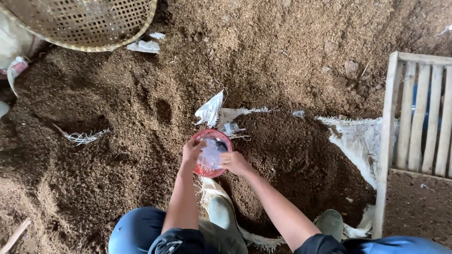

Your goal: Filling small plastic bags with soil or growing medium by hand from a large pile on the floor.

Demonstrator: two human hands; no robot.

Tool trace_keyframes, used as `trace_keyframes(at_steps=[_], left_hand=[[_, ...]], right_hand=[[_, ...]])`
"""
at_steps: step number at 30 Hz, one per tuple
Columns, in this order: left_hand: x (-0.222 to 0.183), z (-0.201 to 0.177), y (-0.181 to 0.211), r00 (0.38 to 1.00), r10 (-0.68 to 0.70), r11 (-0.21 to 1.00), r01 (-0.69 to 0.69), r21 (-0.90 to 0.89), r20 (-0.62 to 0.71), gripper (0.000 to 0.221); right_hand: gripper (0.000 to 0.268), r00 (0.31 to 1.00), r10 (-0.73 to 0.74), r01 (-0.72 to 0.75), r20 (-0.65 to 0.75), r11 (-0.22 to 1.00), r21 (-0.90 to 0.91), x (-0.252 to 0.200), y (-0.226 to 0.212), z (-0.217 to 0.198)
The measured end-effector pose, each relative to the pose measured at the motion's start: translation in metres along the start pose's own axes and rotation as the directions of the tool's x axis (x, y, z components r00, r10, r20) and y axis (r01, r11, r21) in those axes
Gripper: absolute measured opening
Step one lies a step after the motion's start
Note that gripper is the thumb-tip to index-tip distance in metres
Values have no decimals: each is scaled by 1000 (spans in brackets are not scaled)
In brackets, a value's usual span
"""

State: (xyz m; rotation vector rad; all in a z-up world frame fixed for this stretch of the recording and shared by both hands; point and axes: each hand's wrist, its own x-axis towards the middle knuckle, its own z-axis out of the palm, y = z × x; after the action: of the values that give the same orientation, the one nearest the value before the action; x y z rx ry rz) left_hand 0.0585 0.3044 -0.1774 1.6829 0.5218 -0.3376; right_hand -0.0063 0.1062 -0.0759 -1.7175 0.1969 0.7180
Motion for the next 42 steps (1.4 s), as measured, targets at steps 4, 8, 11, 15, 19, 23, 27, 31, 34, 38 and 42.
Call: trace_keyframes(at_steps=[4, 8, 11, 15, 19, 23, 27, 31, 34, 38, 42], left_hand=[[-33, 8, 38, 999, 26, 1000, -26, 7, 41, 21], [-48, 24, 61, 978, 50, 997, -62, 55, 200, 23], [-55, 41, 71, 954, 46, 994, -72, 79, 296, 24], [-85, 65, 108, 933, 92, 976, -154, 156, 348, 17], [-101, 99, 119, 916, 123, 984, -163, 75, 381, 18], [-128, 118, 141, 914, 169, 970, -220, 101, 370, 16], [-151, 132, 151, 903, 194, 968, -240, 74, 384, 16], [-176, 140, 165, 885, 202, 962, -260, 85, 419, 19], [-198, 147, 171, 871, 244, 961, -276, 13, 427, 20], [-212, 156, 159, 891, 180, 982, -142, -122, 416, 22], [-209, 157, 143, 889, 153, 979, -78, -188, 431, 18]], right_hand=[[64, 998, -62, 62, -5, 994, 95, 6, 0, -1], [62, 989, -2, 61, -150, 918, 391, 28, 21, -6], [59, 976, 88, 43, -198, 819, 572, 19, 15, -19], [28, 936, 31, 63, -351, 965, 254, -13, 6, -47], [23, 889, -1, 126, -458, 962, 243, -30, 17, -75], [20, 870, -10, 125, -493, 972, 201, -58, 3, -99], [24, 872, -39, 212, -488, 928, 305, -96, -6, -120], [24, 861, -51, 224, -506, 932, 286, -130, -29, -121], [25, 847, -25, 242, -530, 908, 343, -139, -20, -131], [29, 809, -28, 295, -587, 883, 364, -134, 1, -137], [30, 809, -14, 289, -588, 880, 377, -126, 10, -129]])
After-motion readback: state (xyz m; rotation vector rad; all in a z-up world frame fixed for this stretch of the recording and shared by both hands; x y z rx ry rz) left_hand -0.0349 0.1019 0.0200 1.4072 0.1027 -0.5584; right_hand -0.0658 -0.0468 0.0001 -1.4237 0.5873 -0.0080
